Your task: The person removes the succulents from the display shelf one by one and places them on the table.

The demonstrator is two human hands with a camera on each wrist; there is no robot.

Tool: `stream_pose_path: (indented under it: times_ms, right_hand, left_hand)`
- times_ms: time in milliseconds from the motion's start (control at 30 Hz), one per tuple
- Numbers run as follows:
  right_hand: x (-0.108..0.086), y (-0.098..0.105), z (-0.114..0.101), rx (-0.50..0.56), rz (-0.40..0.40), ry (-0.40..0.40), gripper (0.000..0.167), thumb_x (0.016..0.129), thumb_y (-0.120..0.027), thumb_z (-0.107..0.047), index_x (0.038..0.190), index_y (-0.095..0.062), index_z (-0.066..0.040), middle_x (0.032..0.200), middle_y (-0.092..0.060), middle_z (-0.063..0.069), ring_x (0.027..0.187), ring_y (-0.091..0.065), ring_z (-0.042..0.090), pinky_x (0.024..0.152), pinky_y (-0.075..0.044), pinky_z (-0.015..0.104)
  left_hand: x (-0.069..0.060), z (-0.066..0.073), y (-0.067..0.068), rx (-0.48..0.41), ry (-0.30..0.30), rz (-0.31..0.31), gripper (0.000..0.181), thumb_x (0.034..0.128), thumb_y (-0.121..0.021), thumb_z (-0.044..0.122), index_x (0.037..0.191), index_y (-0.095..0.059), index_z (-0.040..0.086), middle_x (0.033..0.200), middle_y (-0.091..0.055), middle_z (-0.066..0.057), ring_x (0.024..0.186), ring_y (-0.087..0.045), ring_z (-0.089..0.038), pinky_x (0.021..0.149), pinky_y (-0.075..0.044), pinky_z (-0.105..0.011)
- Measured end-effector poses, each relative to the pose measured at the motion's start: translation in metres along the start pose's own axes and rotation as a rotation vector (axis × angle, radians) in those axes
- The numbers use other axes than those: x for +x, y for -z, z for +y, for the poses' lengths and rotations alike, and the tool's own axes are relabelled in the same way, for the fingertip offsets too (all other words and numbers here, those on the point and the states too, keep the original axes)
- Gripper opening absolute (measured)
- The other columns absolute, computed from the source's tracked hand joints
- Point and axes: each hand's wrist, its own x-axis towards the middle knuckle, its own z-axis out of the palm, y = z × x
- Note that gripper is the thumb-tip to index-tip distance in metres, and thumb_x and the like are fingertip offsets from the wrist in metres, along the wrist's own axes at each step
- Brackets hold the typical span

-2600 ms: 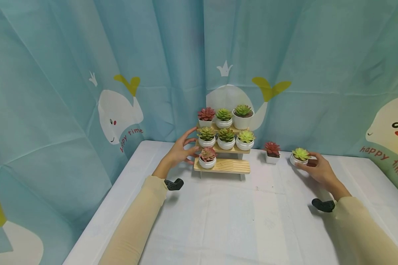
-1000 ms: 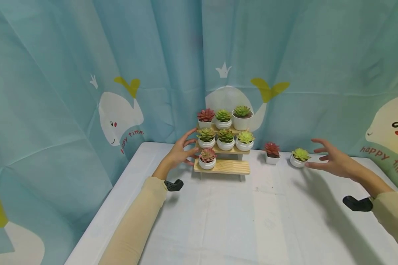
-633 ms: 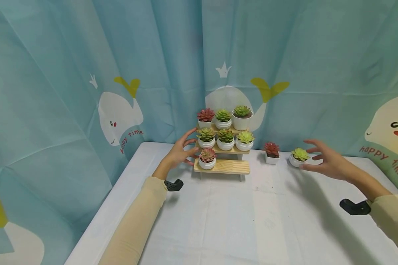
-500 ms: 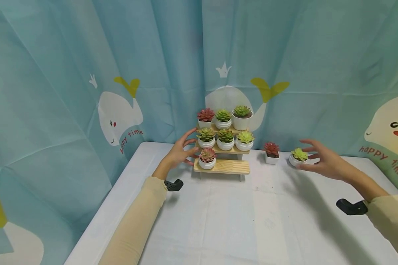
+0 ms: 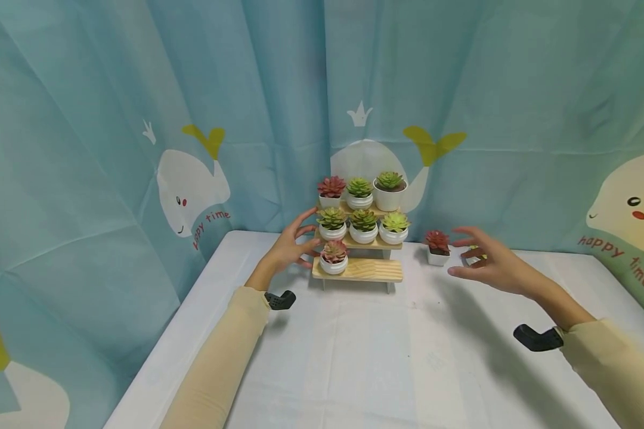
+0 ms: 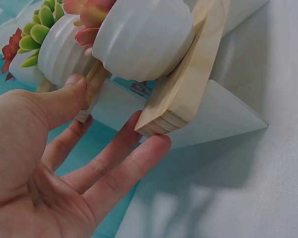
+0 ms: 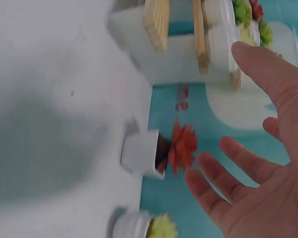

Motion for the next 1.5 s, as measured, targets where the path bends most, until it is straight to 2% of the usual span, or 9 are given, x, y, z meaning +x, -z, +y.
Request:
stream_pose_path:
  times_ms: [100, 167, 333, 633, 867, 1000, 1133, 1400, 1500]
  right_hand:
    - [0.005, -0.01, -0.008, 0.017, -0.008, 0.025, 0.08, 0.092, -0.081, -0.023, 0.155, -0.034, -0.008, 0.141, -0.055, 0.024, 0.118, -0.062, 0.041, 0.091, -0.059, 0.045]
    - [0.008, -0.016, -0.013, 0.036, -0.02, 0.038, 0.079, 0.092, -0.081, -0.023, 0.154, -0.035, -0.01, 0.141, -0.055, 0.022, 0.118, -0.061, 0.039, 0.091, -0.058, 0.049]
    - [0.014, -0.031, -0.022, 0.073, -0.056, 0.063, 0.079, 0.091, -0.082, -0.025, 0.154, -0.036, -0.012, 0.143, -0.054, 0.017, 0.119, -0.059, 0.035, 0.091, -0.056, 0.051]
    - [0.026, -0.057, -0.036, 0.105, -0.083, 0.112, 0.079, 0.089, -0.084, -0.023, 0.153, -0.04, -0.01, 0.138, -0.059, 0.017, 0.118, -0.062, 0.036, 0.093, -0.057, 0.051]
    - [0.039, -0.079, -0.044, 0.165, -0.124, 0.168, 0.08, 0.09, -0.083, -0.02, 0.156, -0.038, -0.007, 0.141, -0.056, 0.019, 0.12, -0.061, 0.041, 0.094, -0.056, 0.055]
    - [0.046, -0.09, -0.047, 0.195, -0.1, 0.193, 0.079, 0.09, -0.083, -0.02, 0.155, -0.04, -0.006, 0.139, -0.058, 0.017, 0.12, -0.062, 0.04, 0.093, -0.055, 0.057]
    - [0.054, -0.102, -0.05, 0.218, -0.061, 0.213, 0.074, 0.09, -0.082, -0.017, 0.152, -0.043, -0.006, 0.135, -0.06, 0.02, 0.116, -0.064, 0.039, 0.092, -0.056, 0.057]
    - [0.071, -0.125, -0.062, 0.275, -0.005, 0.186, 0.074, 0.088, -0.085, -0.016, 0.15, -0.046, -0.01, 0.134, -0.063, 0.02, 0.115, -0.065, 0.037, 0.094, -0.056, 0.054]
    - [0.078, -0.134, -0.065, 0.305, 0.006, 0.172, 0.073, 0.088, -0.085, -0.015, 0.15, -0.045, -0.007, 0.133, -0.064, 0.02, 0.117, -0.065, 0.038, 0.095, -0.056, 0.053]
  left_hand:
    - [0.0, -0.002, 0.0, -0.001, -0.004, -0.002, 0.075, 0.1021, -0.065, 0.012, 0.159, -0.031, 0.047, 0.161, -0.036, -0.013, 0.127, -0.059, -0.043, 0.068, -0.062, -0.059]
    - [0.0, -0.002, 0.0, -0.004, -0.003, -0.001, 0.075, 0.102, -0.065, 0.012, 0.159, -0.031, 0.047, 0.161, -0.037, -0.013, 0.127, -0.059, -0.043, 0.068, -0.062, -0.06]
    - [-0.001, -0.003, 0.0, 0.001, -0.004, -0.003, 0.075, 0.1025, -0.065, 0.011, 0.159, -0.03, 0.048, 0.161, -0.036, -0.013, 0.125, -0.06, -0.044, 0.068, -0.061, -0.061]
    - [-0.002, -0.002, 0.001, -0.013, 0.007, 0.0, 0.075, 0.1021, -0.065, 0.012, 0.159, -0.031, 0.047, 0.161, -0.036, -0.012, 0.129, -0.057, -0.043, 0.069, -0.062, -0.06]
    - [-0.002, -0.002, 0.001, -0.016, 0.006, -0.002, 0.075, 0.102, -0.066, 0.013, 0.159, -0.031, 0.047, 0.161, -0.036, -0.012, 0.131, -0.055, -0.042, 0.07, -0.061, -0.061]
    - [-0.002, -0.001, 0.0, -0.006, 0.002, -0.004, 0.075, 0.1024, -0.065, 0.012, 0.16, -0.03, 0.046, 0.162, -0.035, -0.013, 0.133, -0.054, -0.042, 0.07, -0.062, -0.059]
    - [-0.001, 0.0, -0.001, -0.01, 0.002, -0.007, 0.075, 0.1025, -0.065, 0.012, 0.159, -0.03, 0.046, 0.162, -0.035, -0.013, 0.132, -0.055, -0.042, 0.069, -0.062, -0.059]
    - [-0.002, 0.002, -0.001, -0.013, -0.004, -0.009, 0.075, 0.1024, -0.065, 0.012, 0.16, -0.03, 0.044, 0.162, -0.035, -0.013, 0.13, -0.056, -0.043, 0.067, -0.063, -0.056]
    - [-0.002, 0.002, -0.001, -0.013, -0.005, -0.011, 0.075, 0.1024, -0.065, 0.012, 0.16, -0.03, 0.044, 0.162, -0.035, -0.014, 0.13, -0.056, -0.044, 0.067, -0.063, -0.056]
